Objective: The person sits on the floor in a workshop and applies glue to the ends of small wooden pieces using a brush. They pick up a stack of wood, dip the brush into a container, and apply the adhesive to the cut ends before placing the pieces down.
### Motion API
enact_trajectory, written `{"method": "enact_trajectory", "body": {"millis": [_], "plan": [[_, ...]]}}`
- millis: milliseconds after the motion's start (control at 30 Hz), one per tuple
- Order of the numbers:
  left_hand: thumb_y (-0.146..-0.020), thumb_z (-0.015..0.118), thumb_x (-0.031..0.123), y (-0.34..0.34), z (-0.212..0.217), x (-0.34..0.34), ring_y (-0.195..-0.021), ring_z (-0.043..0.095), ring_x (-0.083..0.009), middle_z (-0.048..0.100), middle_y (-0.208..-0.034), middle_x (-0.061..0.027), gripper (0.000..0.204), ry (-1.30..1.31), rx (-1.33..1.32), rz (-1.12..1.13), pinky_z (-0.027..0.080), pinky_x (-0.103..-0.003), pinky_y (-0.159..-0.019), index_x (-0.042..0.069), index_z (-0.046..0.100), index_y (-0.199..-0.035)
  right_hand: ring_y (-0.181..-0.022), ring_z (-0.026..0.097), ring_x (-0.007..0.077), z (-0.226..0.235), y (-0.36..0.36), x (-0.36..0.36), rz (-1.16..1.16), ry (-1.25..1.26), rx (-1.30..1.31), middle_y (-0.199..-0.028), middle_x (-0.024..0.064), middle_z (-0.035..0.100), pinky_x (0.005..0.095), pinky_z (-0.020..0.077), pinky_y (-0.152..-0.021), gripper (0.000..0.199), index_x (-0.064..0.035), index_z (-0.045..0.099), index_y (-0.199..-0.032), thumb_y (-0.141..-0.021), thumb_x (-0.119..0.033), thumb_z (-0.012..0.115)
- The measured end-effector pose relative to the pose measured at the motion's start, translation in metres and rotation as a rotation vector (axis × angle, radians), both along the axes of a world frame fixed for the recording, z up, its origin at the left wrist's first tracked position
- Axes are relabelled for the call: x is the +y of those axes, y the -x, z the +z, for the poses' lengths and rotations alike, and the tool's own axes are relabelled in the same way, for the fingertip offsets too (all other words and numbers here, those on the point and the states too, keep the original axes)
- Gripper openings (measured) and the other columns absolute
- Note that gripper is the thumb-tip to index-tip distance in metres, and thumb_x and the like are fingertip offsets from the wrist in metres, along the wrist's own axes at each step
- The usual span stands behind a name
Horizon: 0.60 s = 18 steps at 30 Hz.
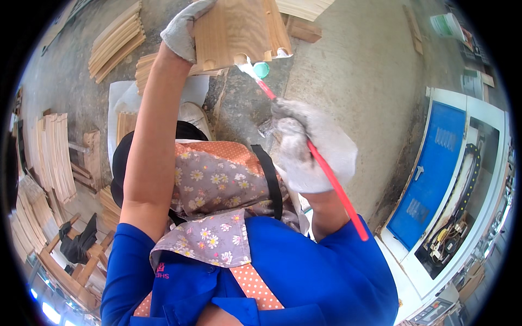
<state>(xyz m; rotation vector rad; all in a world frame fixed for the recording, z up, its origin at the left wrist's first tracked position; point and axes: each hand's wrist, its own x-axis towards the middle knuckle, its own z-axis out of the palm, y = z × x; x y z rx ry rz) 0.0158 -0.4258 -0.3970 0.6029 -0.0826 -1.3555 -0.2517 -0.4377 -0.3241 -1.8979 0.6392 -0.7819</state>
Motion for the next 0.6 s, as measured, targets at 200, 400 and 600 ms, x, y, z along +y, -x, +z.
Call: {"method": "enact_trajectory", "body": {"millis": [200,400,600], "plan": [[-0.082,0.055,0.029,0.000,-0.002,-0.003,-0.085,0.062,-0.0328,0.063,-0.096,-0.0185,0.039,-0.040,0.039,-0.010,0.051,-0.046,-0.079,-0.003,0.057,-0.105,-0.069,0.064,0.0244,0.020,-0.002,0.011,0.008,0.007,-0.050,-0.083,0.0235,0.063,0.0335,0.0549,-0.062,0.023,0.0134,0.056,-0.097,-0.085,0.000,0.042],[-0.082,0.056,0.029,0.002,0.000,-0.001,-0.087,0.062,-0.0333,0.062,-0.097,-0.0186,0.040,0.010,0.046,-0.011,0.050,-0.047,-0.079,-0.003,0.056,-0.105,-0.069,0.063,0.0206,0.003,-0.013,0.018,-0.001,-0.124,-0.081,-0.083,0.0198,0.064,0.0302,0.0537,-0.063,0.022,0.0115,0.056,-0.099,-0.086,-0.002,0.044],[-0.081,0.057,0.027,0.000,-0.003,-0.004,-0.086,0.062,-0.0332,0.062,-0.097,-0.0184,0.039,-0.009,0.029,0.026,0.051,-0.048,-0.078,-0.003,0.055,-0.107,-0.067,0.059,0.0099,-0.006,-0.021,0.019,-0.024,-0.223,-0.127,-0.082,0.0107,0.064,0.0220,0.0491,-0.061,0.020,0.0065,0.059,-0.101,-0.087,0.001,0.046]]}}
